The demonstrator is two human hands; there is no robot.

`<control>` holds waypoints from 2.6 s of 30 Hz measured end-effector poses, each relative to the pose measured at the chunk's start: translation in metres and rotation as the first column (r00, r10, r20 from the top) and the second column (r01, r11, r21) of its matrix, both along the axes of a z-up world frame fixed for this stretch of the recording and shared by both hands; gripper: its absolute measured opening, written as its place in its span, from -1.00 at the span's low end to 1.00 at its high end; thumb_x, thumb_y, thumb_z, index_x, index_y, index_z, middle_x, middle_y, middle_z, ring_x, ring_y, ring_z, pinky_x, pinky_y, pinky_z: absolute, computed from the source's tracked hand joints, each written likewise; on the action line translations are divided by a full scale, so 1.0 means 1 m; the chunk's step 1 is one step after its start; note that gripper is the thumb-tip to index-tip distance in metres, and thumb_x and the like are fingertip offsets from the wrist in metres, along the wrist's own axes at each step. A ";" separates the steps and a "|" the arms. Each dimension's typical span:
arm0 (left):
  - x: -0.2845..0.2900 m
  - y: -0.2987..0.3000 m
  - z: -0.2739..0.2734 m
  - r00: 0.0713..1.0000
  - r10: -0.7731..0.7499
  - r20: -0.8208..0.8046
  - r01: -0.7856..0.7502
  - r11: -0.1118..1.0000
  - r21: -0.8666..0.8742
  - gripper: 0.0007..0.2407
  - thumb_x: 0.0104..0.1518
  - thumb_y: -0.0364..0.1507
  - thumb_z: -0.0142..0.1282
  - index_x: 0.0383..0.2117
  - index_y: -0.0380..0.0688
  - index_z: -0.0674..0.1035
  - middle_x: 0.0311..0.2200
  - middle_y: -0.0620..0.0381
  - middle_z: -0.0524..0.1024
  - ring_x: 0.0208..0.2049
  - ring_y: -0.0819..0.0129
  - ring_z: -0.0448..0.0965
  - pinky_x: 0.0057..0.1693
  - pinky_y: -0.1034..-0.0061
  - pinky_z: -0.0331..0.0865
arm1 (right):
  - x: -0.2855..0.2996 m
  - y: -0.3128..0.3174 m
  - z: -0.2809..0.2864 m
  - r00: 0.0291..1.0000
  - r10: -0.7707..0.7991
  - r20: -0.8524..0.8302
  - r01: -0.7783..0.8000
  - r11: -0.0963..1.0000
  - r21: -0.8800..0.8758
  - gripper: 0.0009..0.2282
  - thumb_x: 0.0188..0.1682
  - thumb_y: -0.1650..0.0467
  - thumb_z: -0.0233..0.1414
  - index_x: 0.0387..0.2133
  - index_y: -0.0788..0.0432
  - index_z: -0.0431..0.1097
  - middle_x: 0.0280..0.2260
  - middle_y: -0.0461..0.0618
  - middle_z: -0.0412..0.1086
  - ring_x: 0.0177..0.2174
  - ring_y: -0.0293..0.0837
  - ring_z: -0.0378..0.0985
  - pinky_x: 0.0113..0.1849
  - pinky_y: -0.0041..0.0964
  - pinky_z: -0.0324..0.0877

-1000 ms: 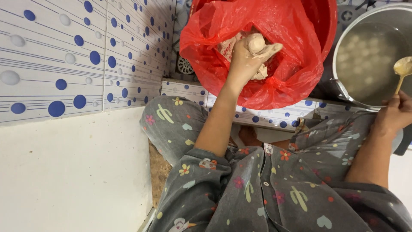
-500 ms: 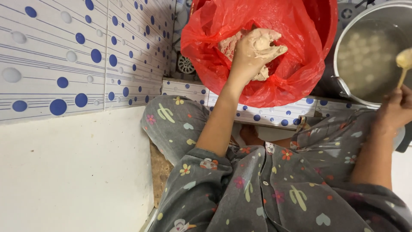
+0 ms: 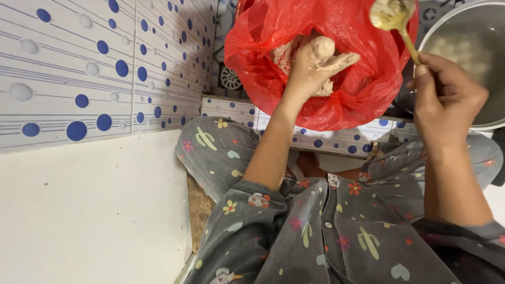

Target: A person is manually forming meatballs by squeezing meat paste through their hand and scooping them into a pot of water using a spoon.

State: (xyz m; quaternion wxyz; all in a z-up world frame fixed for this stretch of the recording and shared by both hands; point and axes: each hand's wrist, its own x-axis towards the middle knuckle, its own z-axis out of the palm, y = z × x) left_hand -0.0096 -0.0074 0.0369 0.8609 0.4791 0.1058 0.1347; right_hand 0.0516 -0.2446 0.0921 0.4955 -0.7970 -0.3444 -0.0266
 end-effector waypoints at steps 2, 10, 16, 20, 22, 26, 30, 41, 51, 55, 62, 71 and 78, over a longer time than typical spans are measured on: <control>0.005 0.005 -0.009 0.991 0.015 -0.136 0.002 0.992 0.126 -0.81 0.02 -0.29 0.16 -0.44 -0.15 0.51 -0.30 -0.17 0.59 -0.14 0.06 0.65 0.05 0.31 0.57 | -0.006 0.011 0.014 0.998 0.025 0.053 -0.024 1.000 -0.020 -0.85 0.37 0.75 0.02 0.11 0.69 0.49 -0.12 0.45 0.50 -0.23 0.05 0.54 -0.14 -0.16 0.44; 0.003 0.005 -0.014 0.998 0.057 0.001 -0.056 0.962 0.268 -0.85 0.10 -0.46 0.30 -0.34 -0.02 0.51 -0.30 0.21 0.54 -0.22 0.39 0.63 0.06 0.48 0.61 | -0.015 0.027 0.039 0.951 0.168 0.261 -0.119 0.974 -0.194 -0.83 0.34 0.78 0.04 0.10 0.74 0.53 -0.13 0.53 0.53 -0.20 0.22 0.58 -0.14 -0.01 0.49; 0.007 0.004 -0.025 0.994 0.101 -0.042 -0.081 0.939 0.333 -0.72 -0.09 -0.51 0.47 -0.28 -0.18 0.60 -0.25 0.01 0.68 -0.18 0.34 0.71 0.02 0.54 0.67 | -0.029 0.021 0.034 0.867 0.127 0.482 0.114 0.891 -0.440 -0.78 0.33 0.62 0.16 0.18 0.30 0.63 -0.24 0.11 0.48 -0.40 0.01 0.50 -0.43 -0.16 0.36; 0.007 0.003 -0.023 0.991 0.119 -0.061 -0.091 0.934 0.345 -0.82 -0.08 -0.53 0.42 -0.44 -0.08 0.59 -0.43 0.14 0.64 -0.33 0.39 0.66 -0.07 0.53 0.61 | -0.032 0.024 0.035 0.786 0.147 0.600 0.215 0.846 -0.489 -0.76 0.28 0.57 0.19 0.16 0.13 0.63 -0.28 -0.06 0.46 -0.49 -0.10 0.40 -0.55 -0.24 0.28; 0.008 0.002 -0.027 0.985 0.133 -0.106 -0.084 0.921 0.380 -0.80 -0.11 -0.43 0.44 -0.52 -0.04 0.55 -0.53 0.22 0.59 -0.46 0.47 0.60 -0.19 0.58 0.61 | -0.033 0.027 0.037 0.754 0.158 0.637 0.238 0.839 -0.490 -0.77 0.30 0.55 0.20 0.15 0.10 0.63 -0.30 -0.11 0.45 -0.51 -0.15 0.36 -0.57 -0.29 0.24; 0.008 0.001 -0.031 0.980 0.074 -0.182 -0.058 0.994 0.088 -0.87 0.01 -0.66 0.32 -0.32 -0.33 0.64 -0.33 -0.20 0.71 -0.26 0.20 0.75 -0.24 0.50 0.60 | -0.037 0.032 0.038 0.735 0.165 0.658 0.272 0.817 -0.509 -0.76 0.27 0.52 0.19 0.14 0.08 0.65 -0.32 -0.15 0.41 -0.56 -0.16 0.30 -0.60 -0.31 0.22; 0.009 0.003 -0.029 0.936 0.123 -0.331 -0.069 0.983 0.168 -0.78 -0.01 -0.58 0.36 -0.21 -0.26 0.66 -0.29 -0.06 0.72 -0.20 0.24 0.72 -0.24 0.50 0.62 | -0.037 0.036 0.023 0.733 0.175 0.658 0.306 0.779 -0.548 -0.68 0.15 0.51 0.13 0.15 0.00 0.62 -0.31 -0.18 0.41 -0.66 -0.18 0.26 -0.67 -0.30 0.21; 0.018 0.005 -0.075 0.855 0.364 -0.370 0.134 0.534 0.835 -0.93 -0.02 -0.59 0.23 -0.45 -0.14 0.67 -0.47 0.06 0.68 -0.42 0.09 0.66 -0.43 0.26 0.45 | -0.012 0.044 0.020 0.965 0.078 -0.249 -0.176 0.900 -0.398 -0.83 0.22 0.56 0.10 0.01 0.37 0.55 -0.32 0.20 0.55 -0.53 -0.12 0.40 -0.45 -0.25 0.35; 0.022 0.006 -0.080 0.875 0.370 -0.312 0.113 0.471 0.875 -0.81 0.11 -0.50 0.05 -0.66 -0.06 0.39 -0.68 0.12 0.47 -0.62 0.15 0.47 -0.50 0.23 0.17 | 0.045 -0.030 -0.024 0.757 -0.210 -0.618 0.074 0.968 -0.239 -0.93 0.21 0.45 0.08 -0.14 0.13 0.51 -0.55 -0.09 0.31 -0.66 -0.42 -0.01 -0.58 -0.43 -0.23; 0.022 0.006 -0.086 0.903 0.368 -0.224 0.034 0.459 0.888 -0.75 0.09 -0.44 0.13 -0.67 -0.03 0.30 -0.73 0.17 0.34 -0.65 0.25 0.36 -0.50 0.25 0.11 | 0.120 -0.122 -0.135 0.758 -0.366 -0.540 0.210 0.921 -0.329 -0.78 0.23 0.31 0.03 0.10 0.01 0.46 -0.44 -0.17 0.36 -0.71 -0.43 0.02 -0.67 -0.41 -0.16; 0.022 0.002 -0.078 0.902 0.329 -0.281 0.071 0.528 0.846 -0.74 0.09 -0.50 0.16 -0.67 -0.04 0.31 -0.69 0.22 0.36 -0.61 0.35 0.33 -0.48 0.36 0.15 | 0.171 -0.222 -0.259 0.884 -0.422 -0.200 0.274 0.816 -0.509 -0.80 0.31 0.44 0.01 0.08 0.17 0.57 -0.39 0.03 0.49 -0.49 -0.21 0.42 -0.53 -0.23 0.24; 0.020 0.001 -0.068 0.913 0.298 -0.278 0.029 0.633 0.773 -0.70 0.08 -0.48 0.24 -0.66 -0.02 0.29 -0.72 0.26 0.28 -0.61 0.43 0.26 -0.45 0.44 0.21 | 0.192 -0.236 -0.299 0.848 -0.499 -0.180 0.402 0.826 -0.394 -0.78 0.30 0.37 -0.02 0.09 0.06 0.56 -0.32 -0.11 0.49 -0.41 -0.22 0.43 -0.37 -0.25 0.29; 0.017 0.004 -0.044 0.974 0.192 -0.122 -0.120 0.888 0.444 -0.65 0.06 -0.61 0.23 -0.65 0.08 0.24 -0.61 0.34 0.17 -0.53 0.54 0.22 -0.32 0.66 0.32 | 0.091 -0.105 -0.120 0.694 -0.347 -0.631 0.317 0.934 -0.166 -0.90 0.26 0.37 0.15 -0.01 -0.09 0.45 -0.38 -0.15 0.45 -0.62 -0.42 0.22 -0.58 -0.47 0.08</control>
